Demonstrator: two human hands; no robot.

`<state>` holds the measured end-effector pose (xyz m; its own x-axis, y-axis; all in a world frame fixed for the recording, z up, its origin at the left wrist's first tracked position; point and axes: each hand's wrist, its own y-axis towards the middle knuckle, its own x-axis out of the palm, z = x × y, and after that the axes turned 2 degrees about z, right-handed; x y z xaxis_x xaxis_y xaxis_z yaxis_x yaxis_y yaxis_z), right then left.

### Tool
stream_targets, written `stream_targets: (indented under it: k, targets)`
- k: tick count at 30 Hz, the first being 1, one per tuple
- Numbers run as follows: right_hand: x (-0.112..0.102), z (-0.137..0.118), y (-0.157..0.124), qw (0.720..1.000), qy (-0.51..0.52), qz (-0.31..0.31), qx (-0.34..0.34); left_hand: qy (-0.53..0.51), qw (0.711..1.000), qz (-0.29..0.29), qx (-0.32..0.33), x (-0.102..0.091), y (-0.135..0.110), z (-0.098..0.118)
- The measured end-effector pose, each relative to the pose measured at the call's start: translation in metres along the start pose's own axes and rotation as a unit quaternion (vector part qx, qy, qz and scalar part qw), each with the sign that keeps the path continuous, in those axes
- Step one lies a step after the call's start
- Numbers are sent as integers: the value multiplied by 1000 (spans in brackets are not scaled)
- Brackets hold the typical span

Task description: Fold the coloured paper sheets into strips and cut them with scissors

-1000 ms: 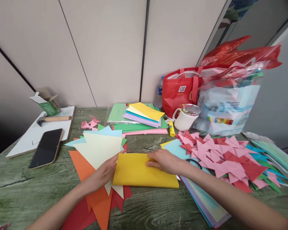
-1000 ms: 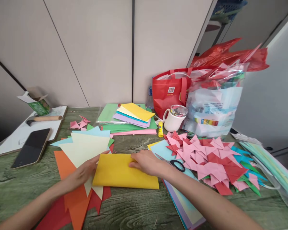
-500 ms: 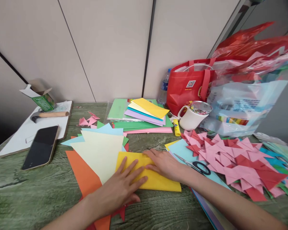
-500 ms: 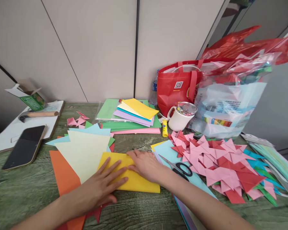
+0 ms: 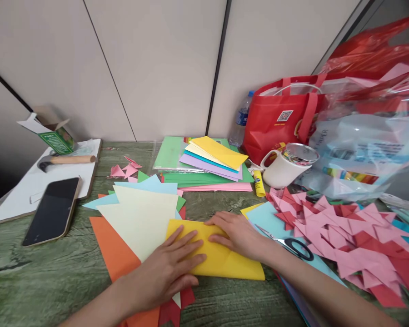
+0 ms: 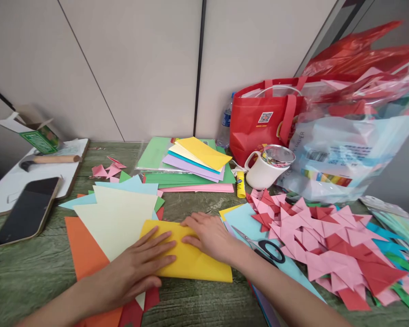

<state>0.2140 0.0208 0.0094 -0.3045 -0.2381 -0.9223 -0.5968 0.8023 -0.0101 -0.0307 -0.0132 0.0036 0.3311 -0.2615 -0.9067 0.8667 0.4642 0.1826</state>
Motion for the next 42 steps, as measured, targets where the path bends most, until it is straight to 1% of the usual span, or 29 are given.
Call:
stream_targets:
  k: [4, 9, 13, 18, 23, 28, 42]
  targets:
    - [3, 3, -1, 1000, 9, 11, -7, -3, 1000, 17, -14, 0, 0, -9]
    - [2, 6, -1, 1000, 13, -1, -18, 3, 1000, 22, -14, 1, -1, -12]
    - [1, 7, 0, 1000, 26, 1, -14, 15, 999, 25, -17, 3, 0, -13]
    - [4, 7, 0, 1000, 13, 7, -10, 22, 999, 29, -24, 6, -1, -12]
    - [6, 9, 1, 1000, -4, 19, -20, 18, 999, 24, -31, 6, -2, -11]
    - [7, 11, 0, 999, -4, 21, -28, 0, 999, 44, -32, 7, -2, -11]
    - [15, 16, -1, 999, 2, 43, -29, 18, 999, 18, -36, 8, -2, -12]
